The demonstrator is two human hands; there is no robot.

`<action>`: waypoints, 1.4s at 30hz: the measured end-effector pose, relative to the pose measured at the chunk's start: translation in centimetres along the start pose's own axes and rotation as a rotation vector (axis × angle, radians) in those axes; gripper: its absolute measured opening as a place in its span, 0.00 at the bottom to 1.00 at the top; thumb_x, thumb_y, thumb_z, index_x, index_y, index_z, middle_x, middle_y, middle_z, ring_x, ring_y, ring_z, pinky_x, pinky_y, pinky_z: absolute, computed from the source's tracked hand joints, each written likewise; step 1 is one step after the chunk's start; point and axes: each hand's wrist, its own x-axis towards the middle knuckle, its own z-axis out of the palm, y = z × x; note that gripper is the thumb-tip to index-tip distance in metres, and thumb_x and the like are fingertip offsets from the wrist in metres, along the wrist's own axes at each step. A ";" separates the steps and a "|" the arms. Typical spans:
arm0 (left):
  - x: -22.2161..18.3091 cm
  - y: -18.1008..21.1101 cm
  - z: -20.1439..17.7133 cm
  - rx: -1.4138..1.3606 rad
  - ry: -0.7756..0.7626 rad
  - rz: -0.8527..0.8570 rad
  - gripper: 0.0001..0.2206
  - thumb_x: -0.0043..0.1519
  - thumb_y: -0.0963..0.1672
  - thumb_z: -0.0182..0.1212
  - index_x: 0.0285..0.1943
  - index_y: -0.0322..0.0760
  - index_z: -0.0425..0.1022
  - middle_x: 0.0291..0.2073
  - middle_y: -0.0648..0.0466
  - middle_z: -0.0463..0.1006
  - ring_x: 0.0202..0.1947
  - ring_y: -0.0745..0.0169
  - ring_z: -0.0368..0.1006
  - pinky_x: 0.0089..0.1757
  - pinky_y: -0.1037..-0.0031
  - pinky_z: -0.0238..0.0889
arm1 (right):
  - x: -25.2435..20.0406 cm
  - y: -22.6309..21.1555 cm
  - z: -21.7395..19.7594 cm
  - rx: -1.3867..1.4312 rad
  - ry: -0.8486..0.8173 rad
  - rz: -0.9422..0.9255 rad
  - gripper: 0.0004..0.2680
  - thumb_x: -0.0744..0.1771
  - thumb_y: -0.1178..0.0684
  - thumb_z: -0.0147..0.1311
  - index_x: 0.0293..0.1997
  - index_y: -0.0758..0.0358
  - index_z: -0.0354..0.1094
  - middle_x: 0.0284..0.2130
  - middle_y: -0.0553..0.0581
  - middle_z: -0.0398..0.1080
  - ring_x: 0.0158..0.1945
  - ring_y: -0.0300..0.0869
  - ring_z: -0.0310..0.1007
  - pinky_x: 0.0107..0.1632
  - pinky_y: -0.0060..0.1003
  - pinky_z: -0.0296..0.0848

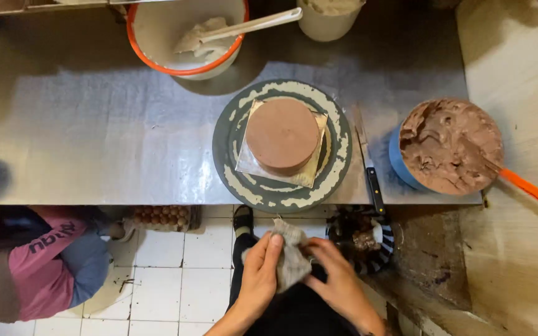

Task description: Applying and smoothing chocolate frosting on a cake using an offset spatula and a turntable.

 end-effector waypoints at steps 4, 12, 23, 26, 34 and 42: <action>-0.2 -1.3 -1.2 -0.350 0.049 -0.143 0.17 0.69 0.49 0.50 0.46 0.30 0.77 0.33 0.57 0.78 0.32 0.72 0.71 0.36 0.79 0.67 | 0.5 -0.1 0.2 -0.339 -0.041 -0.190 0.15 0.55 0.61 0.64 0.44 0.60 0.79 0.58 0.57 0.68 0.60 0.54 0.67 0.60 0.45 0.64; 6.5 -5.1 -10.3 0.034 0.414 -0.188 0.25 0.62 0.48 0.61 0.68 0.34 0.66 0.49 0.51 0.79 0.34 0.68 0.70 0.37 0.68 0.65 | 0.3 2.1 -4.3 0.422 -0.071 0.008 0.06 0.63 0.52 0.64 0.35 0.62 0.71 0.63 0.59 0.66 0.64 0.48 0.67 0.63 0.42 0.63; 9.7 -3.0 -6.6 -0.303 0.267 -0.148 0.28 0.63 0.46 0.59 0.72 0.32 0.61 0.34 0.55 0.76 0.33 0.69 0.74 0.40 0.71 0.72 | 7.7 -0.4 -2.4 0.056 0.191 0.294 0.13 0.67 0.51 0.56 0.55 0.64 0.70 0.45 0.57 0.79 0.49 0.38 0.76 0.53 0.34 0.72; 10.3 -2.8 -6.6 -0.289 0.272 -0.099 0.27 0.65 0.45 0.63 0.74 0.31 0.65 0.29 0.54 0.66 0.27 0.69 0.62 0.37 0.71 0.72 | 11.1 -2.6 -3.4 -0.120 0.317 0.304 0.14 0.64 0.52 0.60 0.52 0.65 0.71 0.41 0.59 0.79 0.44 0.44 0.80 0.44 0.39 0.76; 10.7 -1.0 -4.5 -0.280 0.340 -0.001 0.30 0.61 0.41 0.63 0.73 0.37 0.58 0.45 0.53 0.80 0.33 0.71 0.71 0.31 0.76 0.63 | 14.4 -0.8 -2.1 -0.616 0.285 -0.060 0.08 0.68 0.61 0.52 0.50 0.67 0.74 0.36 0.69 0.72 0.35 0.63 0.74 0.37 0.52 0.72; 10.6 -2.6 -2.7 -0.339 0.400 0.058 0.25 0.60 0.40 0.66 0.65 0.33 0.61 0.47 0.49 0.81 0.42 0.67 0.77 0.41 0.76 0.71 | 12.2 -3.9 1.4 -0.526 0.118 0.011 0.14 0.68 0.61 0.50 0.60 0.71 0.66 0.32 0.66 0.70 0.27 0.54 0.75 0.27 0.46 0.73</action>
